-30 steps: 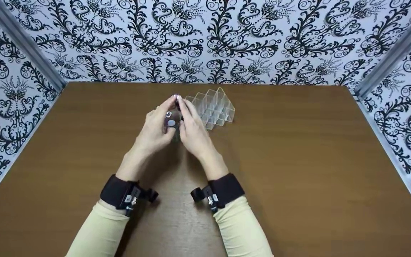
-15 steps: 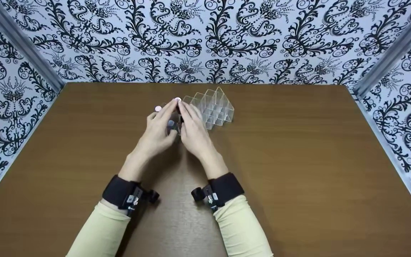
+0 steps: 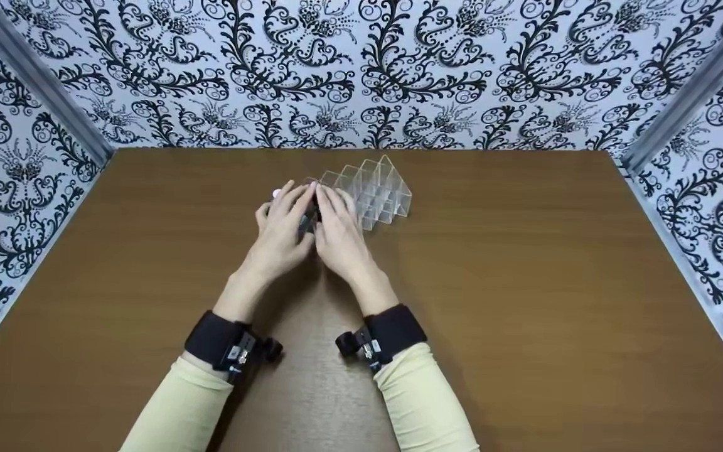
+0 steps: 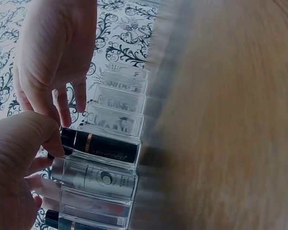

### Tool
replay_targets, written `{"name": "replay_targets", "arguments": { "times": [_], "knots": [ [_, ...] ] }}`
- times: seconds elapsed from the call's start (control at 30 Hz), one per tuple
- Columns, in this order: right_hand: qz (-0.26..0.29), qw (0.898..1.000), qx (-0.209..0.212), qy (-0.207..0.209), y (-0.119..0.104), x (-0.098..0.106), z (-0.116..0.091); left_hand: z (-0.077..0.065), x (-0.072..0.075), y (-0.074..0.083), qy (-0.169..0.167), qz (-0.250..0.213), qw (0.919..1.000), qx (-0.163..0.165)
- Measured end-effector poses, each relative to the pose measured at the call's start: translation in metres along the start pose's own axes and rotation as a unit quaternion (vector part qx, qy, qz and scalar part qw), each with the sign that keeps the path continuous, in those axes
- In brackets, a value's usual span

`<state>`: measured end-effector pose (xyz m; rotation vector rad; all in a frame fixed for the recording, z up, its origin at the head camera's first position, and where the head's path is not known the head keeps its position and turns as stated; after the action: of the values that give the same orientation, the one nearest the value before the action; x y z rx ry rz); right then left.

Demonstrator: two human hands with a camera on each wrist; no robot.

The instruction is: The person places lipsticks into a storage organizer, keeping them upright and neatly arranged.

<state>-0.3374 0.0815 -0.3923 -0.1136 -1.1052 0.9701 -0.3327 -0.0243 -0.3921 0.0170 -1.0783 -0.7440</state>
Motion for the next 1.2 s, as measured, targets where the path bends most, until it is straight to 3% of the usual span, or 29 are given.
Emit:
{"name": "replay_targets", "arguments": {
  "times": [0.53, 1.2],
  "knots": [
    [-0.022, 1.000, -0.006, -0.015, 0.003, -0.008, -0.001, -0.002, -0.008, 0.001, -0.012, 0.050, 0.9984, 0.021],
    [-0.059, 0.998, -0.017, -0.017, 0.006, -0.013, -0.004, -0.005, -0.008, 0.004, 0.048, 0.122, 0.9914, 0.000]
  ]
}}
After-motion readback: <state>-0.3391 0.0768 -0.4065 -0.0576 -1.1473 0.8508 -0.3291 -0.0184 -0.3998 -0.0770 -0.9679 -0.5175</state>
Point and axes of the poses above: each hand's wrist, its own z-axis towards the middle knuckle, its own x-axis out of the back of the hand, y = z × x, the point moved 7 cm from there along z, towards the middle knuckle, and after that the axes turned 1 degree about -y, right-handed, at the moved point
